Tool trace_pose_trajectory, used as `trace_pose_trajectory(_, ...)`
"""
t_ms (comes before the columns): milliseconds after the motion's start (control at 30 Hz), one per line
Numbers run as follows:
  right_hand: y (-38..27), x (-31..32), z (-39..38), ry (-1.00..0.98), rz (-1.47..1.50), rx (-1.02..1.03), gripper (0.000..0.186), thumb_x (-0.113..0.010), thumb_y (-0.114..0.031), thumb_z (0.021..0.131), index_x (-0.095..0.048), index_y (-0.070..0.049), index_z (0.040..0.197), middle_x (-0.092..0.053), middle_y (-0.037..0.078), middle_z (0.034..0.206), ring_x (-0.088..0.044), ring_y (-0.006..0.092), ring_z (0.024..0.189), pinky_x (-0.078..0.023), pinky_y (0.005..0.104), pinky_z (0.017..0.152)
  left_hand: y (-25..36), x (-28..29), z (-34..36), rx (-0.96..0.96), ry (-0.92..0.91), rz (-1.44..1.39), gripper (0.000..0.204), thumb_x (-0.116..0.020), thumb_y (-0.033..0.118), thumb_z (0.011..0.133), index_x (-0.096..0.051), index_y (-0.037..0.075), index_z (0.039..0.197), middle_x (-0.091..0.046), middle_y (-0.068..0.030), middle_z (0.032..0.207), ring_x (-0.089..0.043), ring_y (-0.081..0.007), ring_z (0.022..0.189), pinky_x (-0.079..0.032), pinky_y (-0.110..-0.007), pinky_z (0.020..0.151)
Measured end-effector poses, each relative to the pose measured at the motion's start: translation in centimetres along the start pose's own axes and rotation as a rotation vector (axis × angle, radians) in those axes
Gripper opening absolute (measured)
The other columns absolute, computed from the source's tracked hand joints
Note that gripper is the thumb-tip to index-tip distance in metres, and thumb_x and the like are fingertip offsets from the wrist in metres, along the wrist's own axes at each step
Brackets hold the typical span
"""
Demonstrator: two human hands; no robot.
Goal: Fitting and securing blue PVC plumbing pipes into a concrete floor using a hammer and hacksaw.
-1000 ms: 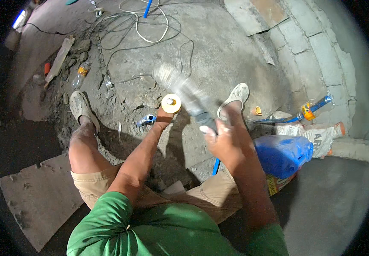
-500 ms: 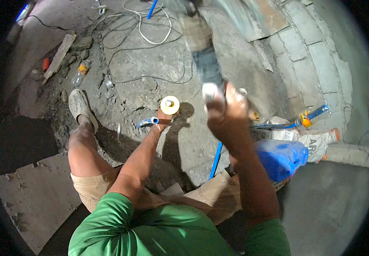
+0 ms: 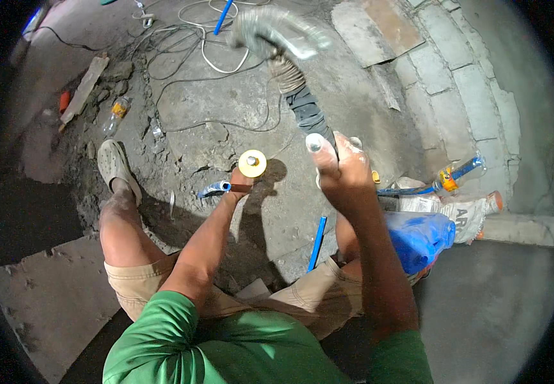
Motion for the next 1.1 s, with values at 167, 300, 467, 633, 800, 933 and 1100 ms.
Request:
trace_pose_trajectory(167,0.5,-6.9,-7.3,-0.567,0.191,-0.685,0.031,-0.06,-0.031,0.088,-0.064,-0.003,0.1,-0.064,0.024,0.087,-0.063,0.0405,0.079,-0.05,0.0476,0.073,1.2,-0.7,0.9,0.008,-0.018,-0.172,0.027,-0.054,0.014,0.085,-0.063,0.005,0.108,-0.066,-0.0165,0.107,-0.061,-0.0327,0.102,-0.048,-0.041,0.088)
trace_pose_trajectory(300,-0.6,-12.1,-13.3,-1.062,0.237,-0.848,0.042,-0.054,-0.039,0.091,-0.065,0.0,0.104,-0.066,0.026,0.092,-0.063,0.0413,0.091,-0.049,0.0441,0.081,-2.2,2.2,-2.5,0.141,0.162,-0.227,0.04,-0.051,0.021,0.089,-0.052,0.008,0.127,-0.06,-0.0158,0.121,-0.06,-0.031,0.106,-0.051,-0.04,0.084)
trace_pose_trajectory(467,2.4,-6.0,-18.7,-0.576,0.592,-0.981,0.039,-0.046,-0.025,0.092,-0.056,0.002,0.118,-0.06,0.026,0.115,-0.059,0.0424,0.099,-0.047,0.0424,0.087,7.6,-4.5,3.3,0.253,-0.305,-0.155,0.023,-0.052,0.022,0.088,-0.068,0.007,0.096,-0.066,-0.0184,0.104,-0.064,-0.034,0.096,-0.051,-0.042,0.082)
trace_pose_trajectory(633,0.8,-1.1,-24.9,-0.7,0.445,-0.982,0.026,-0.046,-0.022,0.09,-0.053,0.003,0.087,-0.055,0.023,0.076,-0.054,0.0409,0.069,-0.041,0.0461,0.06,9.5,-7.3,-1.7,0.139,-0.251,-0.096,0.023,-0.05,0.02,0.088,-0.065,0.004,0.097,-0.065,-0.0215,0.092,-0.062,-0.0389,0.093,-0.048,-0.044,0.082)
trace_pose_trajectory(800,2.0,3.1,-30.9,-0.695,0.235,-1.05,0.031,-0.039,-0.022,0.095,-0.053,0.0,0.077,-0.055,0.02,0.076,-0.053,0.0388,0.069,-0.04,0.0453,0.062,9.2,-2.2,-5.2,0.171,-0.197,-0.318,0.018,-0.053,0.016,0.086,-0.059,0.007,0.099,-0.057,-0.0217,0.113,-0.06,-0.0372,0.101,-0.048,-0.046,0.083)
trace_pose_trajectory(933,2.2,0.1,-36.0,-0.554,0.437,-1.306,0.038,-0.041,-0.027,0.097,-0.052,0.001,0.074,-0.053,0.016,0.066,-0.054,0.0326,0.062,-0.04,0.0434,0.058,3.2,-0.8,-5.6,0.251,-0.13,-0.121,0.042,-0.062,0.018,0.079,-0.056,0.005,0.118,-0.05,-0.0252,0.126,-0.05,-0.0405,0.115,-0.043,-0.045,0.097)
trace_pose_trajectory(1100,0.3,1.2,-32.9,-0.766,0.519,-1.437,0.04,-0.048,-0.037,0.095,-0.062,-0.002,0.083,-0.061,0.014,0.064,-0.06,0.0331,0.059,-0.047,0.0399,0.055,6.7,-1.6,-5.3,0.352,0.009,-0.427,0.069,-0.069,0.024,0.077,-0.04,0.007,0.137,-0.051,-0.026,0.128,-0.047,-0.0407,0.12,-0.038,-0.042,0.104)
Point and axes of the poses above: each hand's wrist, its own z-axis towards the middle knuckle, its own x-axis out of the back of the hand, y = z × x, the point moved 7 cm from there along z, towards the middle knuckle
